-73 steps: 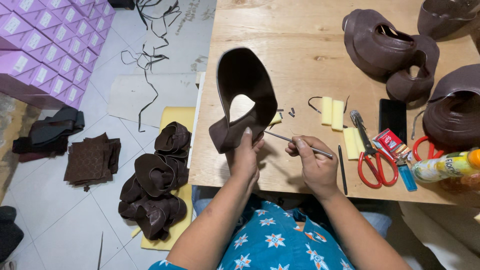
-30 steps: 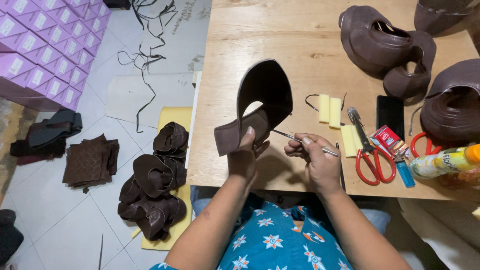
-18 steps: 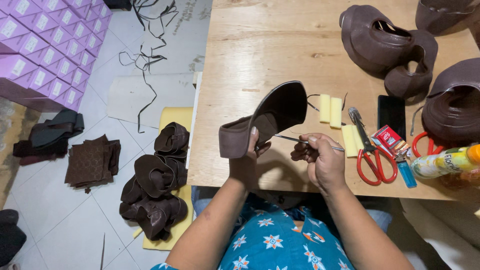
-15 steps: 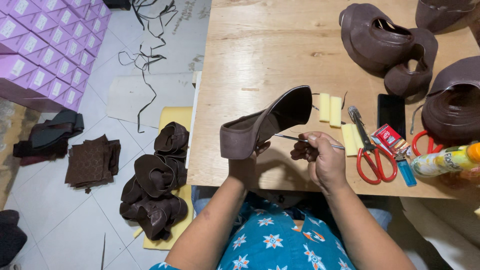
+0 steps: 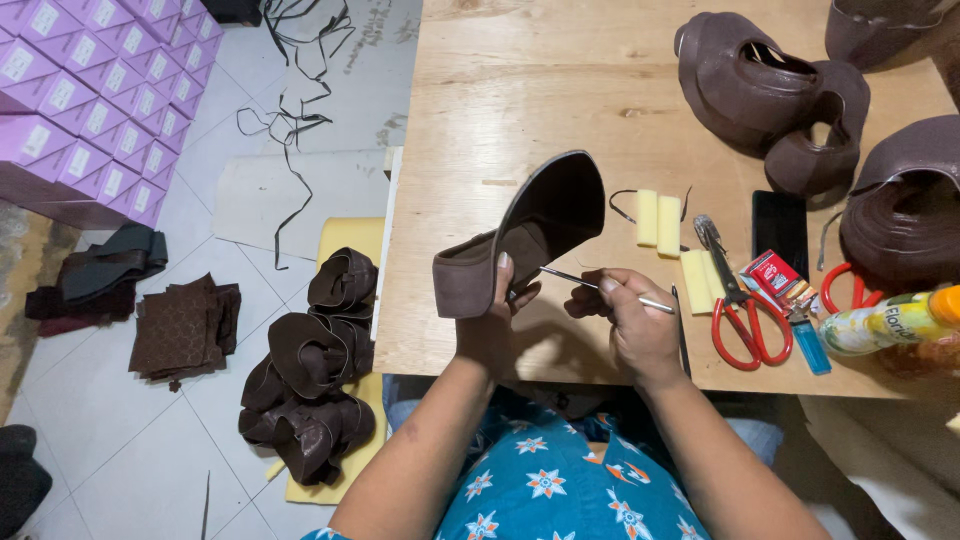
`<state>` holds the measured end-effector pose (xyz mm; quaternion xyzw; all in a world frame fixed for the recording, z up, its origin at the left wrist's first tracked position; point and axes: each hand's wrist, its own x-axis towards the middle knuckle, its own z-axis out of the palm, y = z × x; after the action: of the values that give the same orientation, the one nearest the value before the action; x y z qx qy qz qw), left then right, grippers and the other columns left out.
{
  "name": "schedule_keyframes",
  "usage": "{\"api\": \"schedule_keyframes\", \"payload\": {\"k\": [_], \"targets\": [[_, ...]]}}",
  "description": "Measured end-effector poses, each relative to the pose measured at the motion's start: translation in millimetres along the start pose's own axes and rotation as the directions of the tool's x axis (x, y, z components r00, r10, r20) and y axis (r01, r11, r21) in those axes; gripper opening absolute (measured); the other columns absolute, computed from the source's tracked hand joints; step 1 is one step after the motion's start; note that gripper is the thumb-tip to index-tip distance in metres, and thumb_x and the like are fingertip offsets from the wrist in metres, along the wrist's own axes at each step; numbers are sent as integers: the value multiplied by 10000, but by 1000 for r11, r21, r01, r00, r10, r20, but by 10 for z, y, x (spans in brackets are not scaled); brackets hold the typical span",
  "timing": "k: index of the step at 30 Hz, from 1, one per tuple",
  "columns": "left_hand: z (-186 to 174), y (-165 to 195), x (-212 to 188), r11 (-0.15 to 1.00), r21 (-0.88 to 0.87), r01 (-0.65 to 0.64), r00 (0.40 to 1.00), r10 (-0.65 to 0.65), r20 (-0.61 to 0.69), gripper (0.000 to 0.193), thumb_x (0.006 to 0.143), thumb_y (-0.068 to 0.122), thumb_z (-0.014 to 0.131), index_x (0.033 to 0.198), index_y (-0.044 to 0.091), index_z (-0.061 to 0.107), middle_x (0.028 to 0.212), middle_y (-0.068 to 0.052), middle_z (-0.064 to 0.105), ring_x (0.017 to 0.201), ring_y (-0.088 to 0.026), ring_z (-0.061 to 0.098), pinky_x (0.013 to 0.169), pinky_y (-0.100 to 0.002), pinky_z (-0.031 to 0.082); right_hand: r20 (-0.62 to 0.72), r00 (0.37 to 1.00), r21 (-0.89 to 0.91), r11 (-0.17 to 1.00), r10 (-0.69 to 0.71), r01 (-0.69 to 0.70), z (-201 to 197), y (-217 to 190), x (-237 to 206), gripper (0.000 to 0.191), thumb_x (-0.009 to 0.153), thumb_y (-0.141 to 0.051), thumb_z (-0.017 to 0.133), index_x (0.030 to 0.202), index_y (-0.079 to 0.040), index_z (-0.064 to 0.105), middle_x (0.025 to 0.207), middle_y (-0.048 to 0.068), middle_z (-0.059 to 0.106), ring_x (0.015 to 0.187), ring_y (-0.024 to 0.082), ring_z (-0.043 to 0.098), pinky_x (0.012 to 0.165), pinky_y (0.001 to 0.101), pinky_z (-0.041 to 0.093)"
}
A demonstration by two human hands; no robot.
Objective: The person inserts a yellow foam insole into a brown shoe upper, then uses a metal awl to poke and align the insole edges. They trim excess material with scissors and press the insole into place, repeating the process on a second shoe.
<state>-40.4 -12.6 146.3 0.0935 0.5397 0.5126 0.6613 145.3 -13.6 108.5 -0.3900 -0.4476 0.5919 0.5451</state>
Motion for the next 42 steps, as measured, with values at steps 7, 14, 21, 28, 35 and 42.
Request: {"api": "schedule_keyframes", "payload": {"k": [7, 14, 21, 28, 35, 42], "targets": [[-72, -124, 99, 951, -95, -296, 942, 307, 137, 364, 1003, 235, 566, 1300, 25, 575, 1200, -106, 672, 1054, -206, 693, 895, -376, 626, 0, 997, 158, 984, 77, -76, 76, 5, -15, 294, 1044, -116, 501, 1184, 113, 623, 1020, 221, 731, 956, 300, 747, 909, 428, 613], [-48, -242, 294, 936, -200, -289, 950, 307, 62, 372, 996, 197, 559, 1326, 29, 520, 1204, -133, 644, 1034, -239, 695, 874, -415, 622, 47, 978, -130, 970, -203, 207, 231, -33, -119, 280, 1063, -115, 555, 1199, 110, 652, 1067, 168, 731, 1015, 239, 733, 971, 389, 601], [-71, -256, 302, 943, -221, -247, 967, 254, 2, 373, 1012, 219, 568, 1344, 54, 528, 1210, -125, 659, 1026, -207, 702, 898, -374, 632, 75, 988, -194, 970, -136, 148, 160, -64, -72, 281, 1059, -127, 548, 1169, 98, 675, 1031, 161, 753, 978, 220, 742, 924, 364, 616], [-95, -224, 303, 927, -228, -299, 944, 323, 74, 320, 1008, 212, 584, 1286, 53, 578, 1149, -106, 681, 1007, -198, 704, 849, -372, 615, 54, 987, -174, 972, -153, 160, 144, -34, -59, 280, 1061, -126, 545, 1180, 98, 664, 1028, 157, 753, 974, 217, 747, 918, 358, 619], [-129, -274, 367, 947, -170, -275, 956, 288, 57, 354, 989, 190, 580, 1317, 68, 523, 1198, -105, 650, 1010, -211, 713, 855, -380, 626, 107, 954, -268, 915, -281, 300, 173, -50, -95, 260, 1067, -102, 551, 1182, 102, 665, 1070, 159, 733, 1009, 215, 730, 956, 350, 598], [-185, -307, 395, 925, -223, -307, 939, 333, 90, 344, 1017, 179, 571, 1319, 16, 544, 1193, -139, 660, 1031, -235, 695, 859, -398, 606, 75, 984, -232, 956, -165, 178, 113, -44, -73, 249, 1052, -96, 550, 1155, 84, 688, 1031, 150, 758, 974, 209, 745, 923, 344, 615]]}}
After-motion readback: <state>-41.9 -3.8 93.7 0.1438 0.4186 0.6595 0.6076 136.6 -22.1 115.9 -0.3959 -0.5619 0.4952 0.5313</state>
